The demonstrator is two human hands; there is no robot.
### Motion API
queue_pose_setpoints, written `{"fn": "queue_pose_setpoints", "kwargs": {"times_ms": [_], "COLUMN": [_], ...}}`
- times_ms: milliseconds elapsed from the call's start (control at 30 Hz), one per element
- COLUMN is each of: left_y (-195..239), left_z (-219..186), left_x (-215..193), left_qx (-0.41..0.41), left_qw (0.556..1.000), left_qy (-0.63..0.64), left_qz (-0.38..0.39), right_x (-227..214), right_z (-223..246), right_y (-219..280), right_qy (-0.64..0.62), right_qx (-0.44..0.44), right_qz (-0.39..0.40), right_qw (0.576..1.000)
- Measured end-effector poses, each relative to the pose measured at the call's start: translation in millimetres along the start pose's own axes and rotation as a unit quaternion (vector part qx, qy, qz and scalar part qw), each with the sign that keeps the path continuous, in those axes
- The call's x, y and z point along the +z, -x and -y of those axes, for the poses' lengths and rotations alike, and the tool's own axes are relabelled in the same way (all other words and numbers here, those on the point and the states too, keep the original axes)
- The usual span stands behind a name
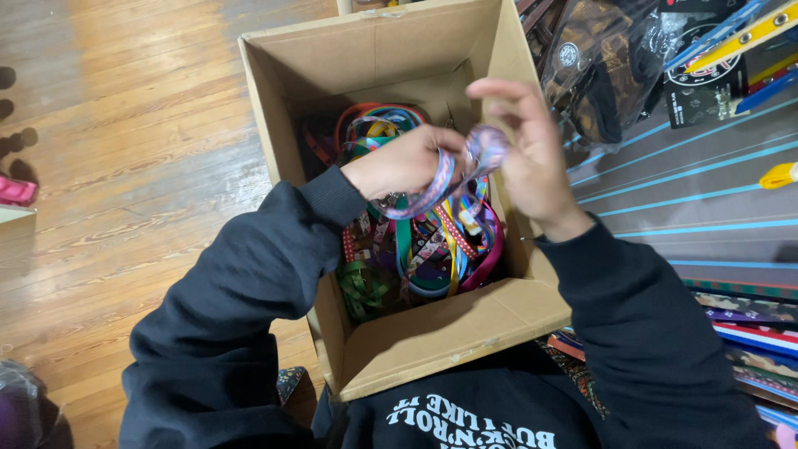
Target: The person takes various colored and patterned pet leashes out of a cardboard box and hangs them one by one onto metal hooks on a retail display wall.
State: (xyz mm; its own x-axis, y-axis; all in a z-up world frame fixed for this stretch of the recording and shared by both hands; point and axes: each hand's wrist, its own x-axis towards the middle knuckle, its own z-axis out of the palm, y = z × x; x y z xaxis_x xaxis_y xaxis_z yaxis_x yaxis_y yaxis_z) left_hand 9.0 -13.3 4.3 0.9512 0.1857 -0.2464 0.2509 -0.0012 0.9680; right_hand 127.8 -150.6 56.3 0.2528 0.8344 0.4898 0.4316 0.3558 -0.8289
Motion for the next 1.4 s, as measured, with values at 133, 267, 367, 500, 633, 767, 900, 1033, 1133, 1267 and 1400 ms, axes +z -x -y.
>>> {"fn": "queue_pose_setpoints", "kwargs": {"times_ms": [133,267,367,500,633,767,900,1033,1133,1267,1400], "left_y": [-9,-21,-25,-27,-23,-17,-7,10,21,33,20], "left_z": [11,30,37,40,44,45,37,17,-7,-48,-76], "left_x": [-4,-6,-1,7,6,6,10,25,50,97,149], "left_qx": [-0.038,-0.027,-0.015,-0.039,0.007,0.073,0.072,0.05,0.099,0.211,0.299], "left_qw": [0.992,0.983,0.98,0.979,0.986,0.99,0.995,0.999,0.994,0.962,0.928], "left_qy": [0.07,0.106,0.114,0.105,0.037,-0.031,-0.03,-0.008,-0.038,-0.16,-0.207], "left_qz": [-0.095,-0.146,-0.162,-0.171,-0.163,-0.114,-0.068,-0.014,0.033,0.066,0.084], "right_x": [7,30,47,63,59,39,13,-10,-24,-49,-77], "right_z": [-27,-39,-19,-8,5,26,65,92,92,89,105], "right_y": [36,59,49,39,34,37,50,67,92,127,154], "right_qy": [0.169,0.398,0.446,0.492,0.413,0.331,0.221,0.094,0.039,0.009,0.018], "right_qx": [-0.13,-0.359,-0.43,-0.467,-0.465,-0.342,-0.162,0.001,0.032,0.034,0.011], "right_qz": [-0.04,0.084,0.194,0.144,0.116,0.077,0.04,-0.096,-0.2,-0.272,-0.319], "right_qw": [0.976,0.84,0.761,0.721,0.775,0.876,0.961,0.991,0.978,0.962,0.948]}}
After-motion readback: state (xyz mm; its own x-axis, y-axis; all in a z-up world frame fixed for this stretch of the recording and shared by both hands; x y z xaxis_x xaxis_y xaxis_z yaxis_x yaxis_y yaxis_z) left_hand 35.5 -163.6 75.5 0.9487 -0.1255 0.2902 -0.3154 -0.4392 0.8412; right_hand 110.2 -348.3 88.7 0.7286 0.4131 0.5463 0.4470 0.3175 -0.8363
